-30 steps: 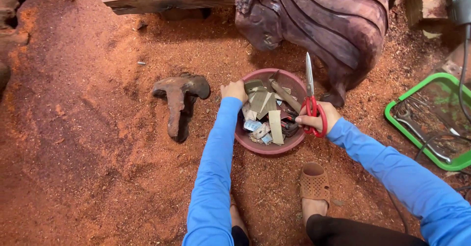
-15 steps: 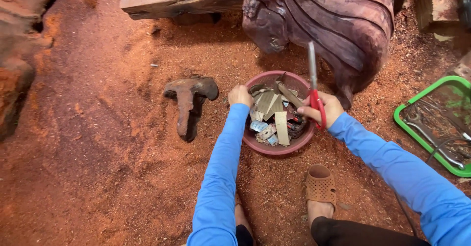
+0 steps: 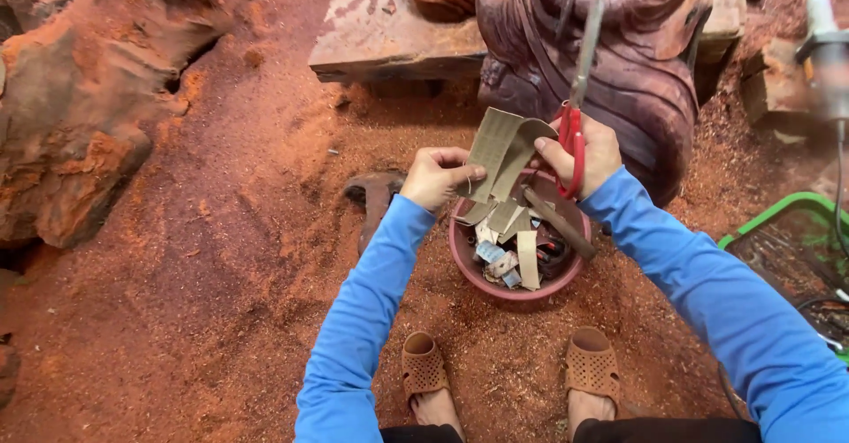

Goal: Cutting sandpaper strips into smaller pieces using scissors and collecting them in a bowl.

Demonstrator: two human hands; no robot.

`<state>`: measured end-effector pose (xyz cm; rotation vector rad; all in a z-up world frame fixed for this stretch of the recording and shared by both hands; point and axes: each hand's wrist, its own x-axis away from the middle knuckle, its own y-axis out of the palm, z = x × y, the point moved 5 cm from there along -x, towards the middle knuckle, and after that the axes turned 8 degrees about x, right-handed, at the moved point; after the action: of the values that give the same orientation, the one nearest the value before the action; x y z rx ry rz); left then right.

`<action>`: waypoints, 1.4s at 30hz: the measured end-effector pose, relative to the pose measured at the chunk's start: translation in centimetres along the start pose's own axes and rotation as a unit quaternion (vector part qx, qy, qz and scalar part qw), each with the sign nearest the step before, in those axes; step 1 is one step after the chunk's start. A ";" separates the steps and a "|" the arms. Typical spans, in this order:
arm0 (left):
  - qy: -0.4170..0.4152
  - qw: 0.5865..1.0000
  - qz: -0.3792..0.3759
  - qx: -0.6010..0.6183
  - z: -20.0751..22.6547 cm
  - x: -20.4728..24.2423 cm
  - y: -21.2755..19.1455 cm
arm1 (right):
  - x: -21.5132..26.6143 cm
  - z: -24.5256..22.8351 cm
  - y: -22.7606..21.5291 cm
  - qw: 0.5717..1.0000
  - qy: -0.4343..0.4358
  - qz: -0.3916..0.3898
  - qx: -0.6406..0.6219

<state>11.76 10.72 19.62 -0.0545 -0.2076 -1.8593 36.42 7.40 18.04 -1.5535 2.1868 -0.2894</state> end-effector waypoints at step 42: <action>0.350 0.935 0.013 0.060 3.5 7.7 4.3 | 3.6 -10.4 -3.1 0.982 -0.126 0.090 -0.105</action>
<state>13.34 2.86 24.69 0.6780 0.1765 -1.7235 33.22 2.10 27.62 -1.3960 2.1887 0.1907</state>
